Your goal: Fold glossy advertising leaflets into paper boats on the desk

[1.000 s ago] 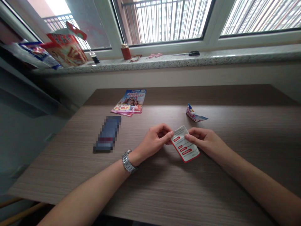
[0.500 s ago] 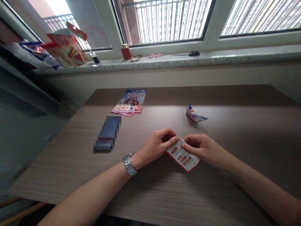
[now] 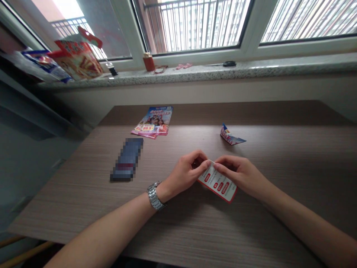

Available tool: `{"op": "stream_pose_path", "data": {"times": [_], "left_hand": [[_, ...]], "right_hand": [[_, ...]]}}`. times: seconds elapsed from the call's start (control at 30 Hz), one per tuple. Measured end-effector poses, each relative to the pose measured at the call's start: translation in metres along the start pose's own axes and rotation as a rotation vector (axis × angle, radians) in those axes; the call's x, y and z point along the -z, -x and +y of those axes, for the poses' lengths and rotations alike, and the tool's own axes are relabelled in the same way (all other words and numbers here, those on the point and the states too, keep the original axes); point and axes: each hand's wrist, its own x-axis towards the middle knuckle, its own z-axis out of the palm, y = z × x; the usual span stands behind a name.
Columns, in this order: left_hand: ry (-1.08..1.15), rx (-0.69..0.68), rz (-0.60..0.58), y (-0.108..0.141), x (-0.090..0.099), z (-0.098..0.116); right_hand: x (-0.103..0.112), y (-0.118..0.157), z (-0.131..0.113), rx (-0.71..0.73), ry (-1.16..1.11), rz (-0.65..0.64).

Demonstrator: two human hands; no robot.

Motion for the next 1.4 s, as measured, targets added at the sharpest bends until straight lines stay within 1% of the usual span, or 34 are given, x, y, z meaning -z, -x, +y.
{"op": "stream_pose_path", "data": {"times": [0.13,0.37,0.6,0.77,0.93,1.07,1.4], "left_hand": [[-0.034,0.0,-0.005,0.001,-0.001,0.0],[-0.07,-0.024,-0.031,0.002,-0.001,0.003],[-0.104,-0.033,-0.023,0.002,0.0,0.003],[-0.097,-0.03,-0.048,0.002,0.001,0.005],[-0.073,-0.044,-0.038,0.0,0.002,0.005],[-0.064,-0.057,-0.026,-0.002,0.004,0.004],[-0.051,-0.025,-0.014,-0.003,0.013,0.002]], "right_hand": [[-0.001,0.001,-0.002,0.005,0.034,-0.011],[-0.001,0.003,-0.007,0.033,0.11,0.013],[-0.001,0.003,-0.006,0.052,0.109,-0.013],[0.003,0.002,-0.007,0.038,0.154,-0.006],[0.007,0.002,-0.005,0.053,0.189,0.006],[0.01,0.001,-0.003,0.042,0.208,-0.005],[0.017,0.001,-0.003,0.02,0.22,0.001]]}}
